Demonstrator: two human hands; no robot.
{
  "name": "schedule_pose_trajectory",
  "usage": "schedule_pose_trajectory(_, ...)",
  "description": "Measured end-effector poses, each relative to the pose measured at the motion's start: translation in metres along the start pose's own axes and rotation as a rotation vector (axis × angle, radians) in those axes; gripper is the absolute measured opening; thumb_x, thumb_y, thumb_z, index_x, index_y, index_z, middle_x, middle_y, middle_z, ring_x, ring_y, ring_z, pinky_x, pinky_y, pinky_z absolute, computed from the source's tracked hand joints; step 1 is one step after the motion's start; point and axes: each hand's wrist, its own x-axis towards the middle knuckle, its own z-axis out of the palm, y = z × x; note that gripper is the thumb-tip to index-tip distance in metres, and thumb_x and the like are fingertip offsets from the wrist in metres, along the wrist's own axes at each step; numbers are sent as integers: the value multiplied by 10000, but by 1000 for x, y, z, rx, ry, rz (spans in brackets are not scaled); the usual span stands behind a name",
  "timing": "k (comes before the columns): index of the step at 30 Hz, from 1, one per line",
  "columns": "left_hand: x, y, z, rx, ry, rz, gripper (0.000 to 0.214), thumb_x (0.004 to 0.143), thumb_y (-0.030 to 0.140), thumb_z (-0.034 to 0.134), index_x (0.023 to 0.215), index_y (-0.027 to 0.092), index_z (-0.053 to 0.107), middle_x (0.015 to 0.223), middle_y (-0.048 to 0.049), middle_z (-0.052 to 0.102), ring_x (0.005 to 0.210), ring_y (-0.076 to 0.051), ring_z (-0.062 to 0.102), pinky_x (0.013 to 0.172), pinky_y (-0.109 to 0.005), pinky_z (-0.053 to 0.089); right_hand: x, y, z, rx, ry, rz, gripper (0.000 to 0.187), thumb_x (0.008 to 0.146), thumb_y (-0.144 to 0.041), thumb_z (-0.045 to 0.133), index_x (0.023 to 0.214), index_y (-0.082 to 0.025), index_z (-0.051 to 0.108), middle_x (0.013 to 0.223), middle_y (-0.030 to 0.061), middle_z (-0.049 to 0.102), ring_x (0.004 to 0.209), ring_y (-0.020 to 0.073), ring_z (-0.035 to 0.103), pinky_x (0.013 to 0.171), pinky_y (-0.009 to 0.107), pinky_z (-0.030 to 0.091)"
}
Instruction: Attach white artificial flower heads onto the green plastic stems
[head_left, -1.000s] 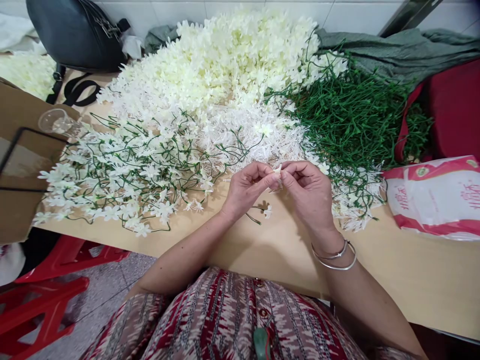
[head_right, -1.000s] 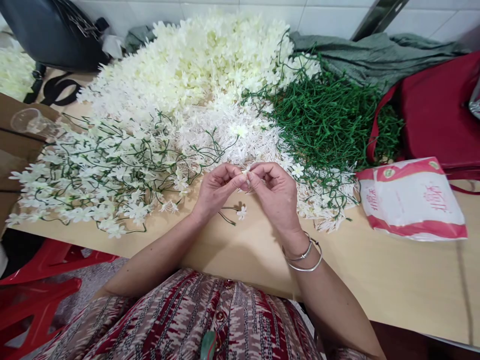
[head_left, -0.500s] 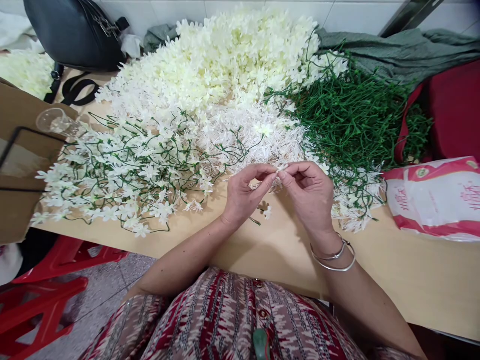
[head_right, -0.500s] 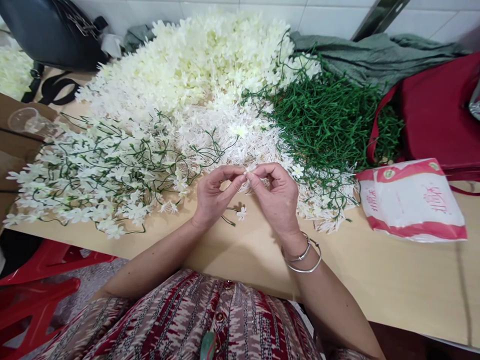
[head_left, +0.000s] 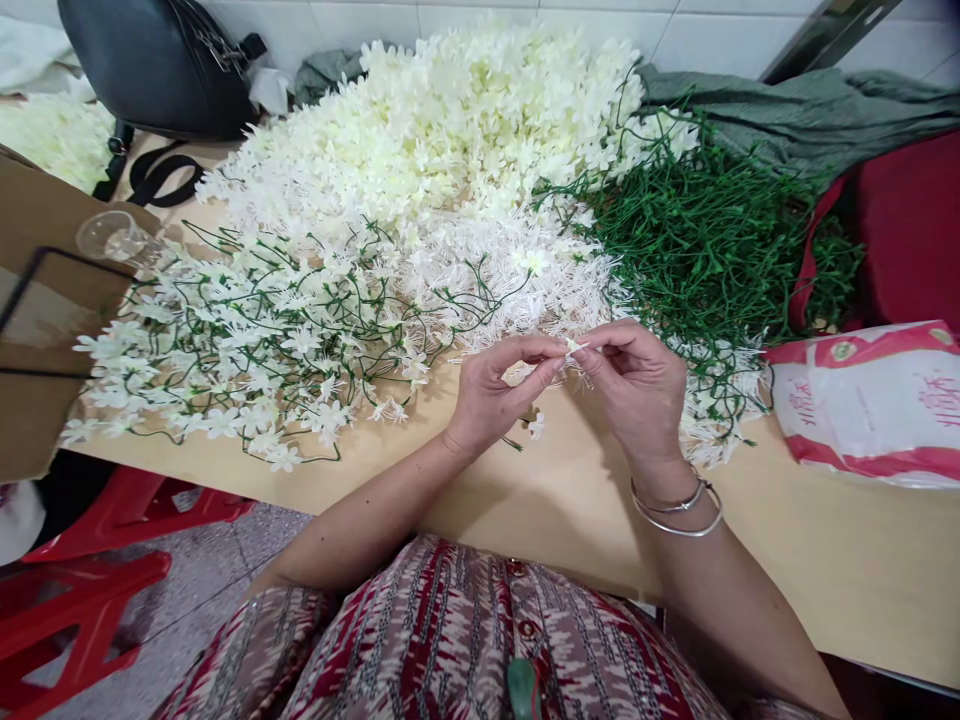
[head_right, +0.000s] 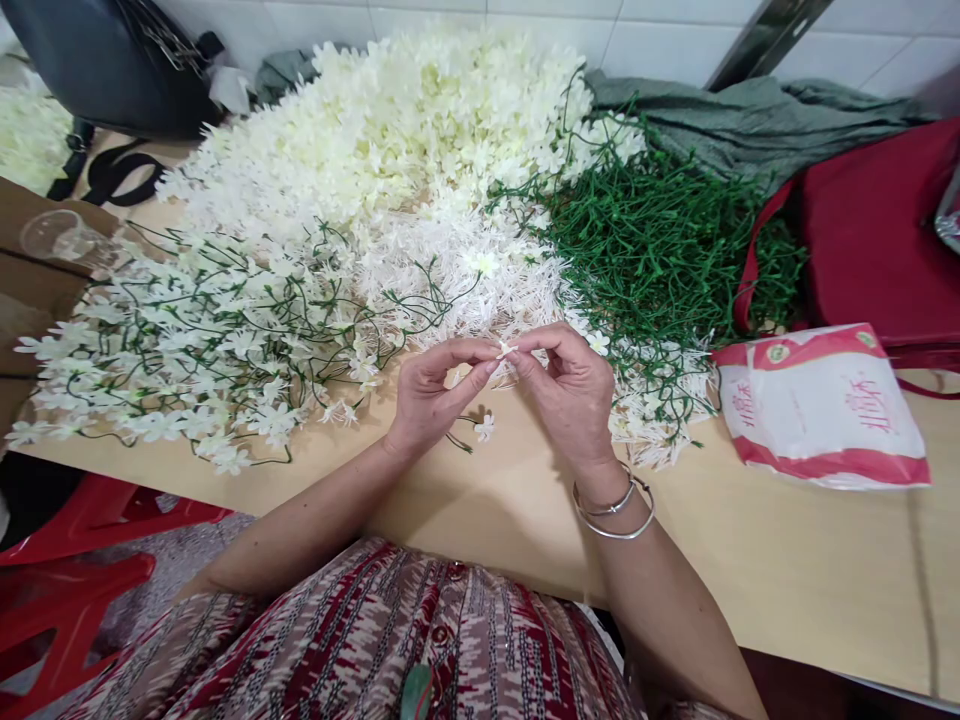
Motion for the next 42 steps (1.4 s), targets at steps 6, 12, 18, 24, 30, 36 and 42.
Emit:
schedule_pose_trajectory(6,8,9,-8,-13,73,-50,204,1024,384,669,1100,210,743,1106,-91,782,959,-179,740,905,-340,600,0,3,0,-17,52,47,154,900,-399,784,889,-275,694,824,12,690,729,187,630,649,355,525)
schedule_pose_trajectory(12,12,30,-47,335,-280,-8,88,1000,266,688,1045,202,729,1018,-44,781,843,-141,696,779,-263,532,5,3,-2,85,92,81,244,875,-434,808,882,-259,638,937,27,754,838,221,766,809,427,620)
schedule_pose_trajectory(18,-10,38,-71,681,-830,141,110,993,286,742,1072,214,765,1123,-60,776,1034,-219,678,925,-337,477,5,5,-4,48,80,69,171,881,-378,817,878,-301,664,860,28,736,741,236,734,684,432,588)
schedule_pose_trajectory(24,-15,25,-61,639,-830,162,206,1065,306,626,955,218,776,987,-60,792,1013,-218,686,938,-353,469,6,2,-3,103,118,99,191,861,-366,830,871,-258,673,767,-8,723,712,202,743,646,362,563)
schedule_pose_trajectory(30,-14,20,-47,-42,-435,-283,311,983,500,724,1014,197,784,851,-53,779,707,-136,707,660,-246,567,4,1,-9,198,-179,253,156,863,-358,823,877,-255,707,747,-22,737,677,165,722,638,315,566)
schedule_pose_trajectory(36,-19,2,-37,-124,-130,-396,401,877,584,809,944,190,780,772,-21,748,588,-98,616,526,-211,516,3,1,-6,279,-439,378,211,824,-431,860,838,-260,738,747,-17,745,670,160,687,647,311,591)
schedule_pose_trajectory(42,-22,2,-36,-106,-121,-370,364,893,549,809,921,187,785,771,-20,748,577,-92,598,529,-215,508,2,-3,-2,289,-449,435,270,801,-493,870,814,-255,742,726,-23,730,641,141,652,632,293,572)
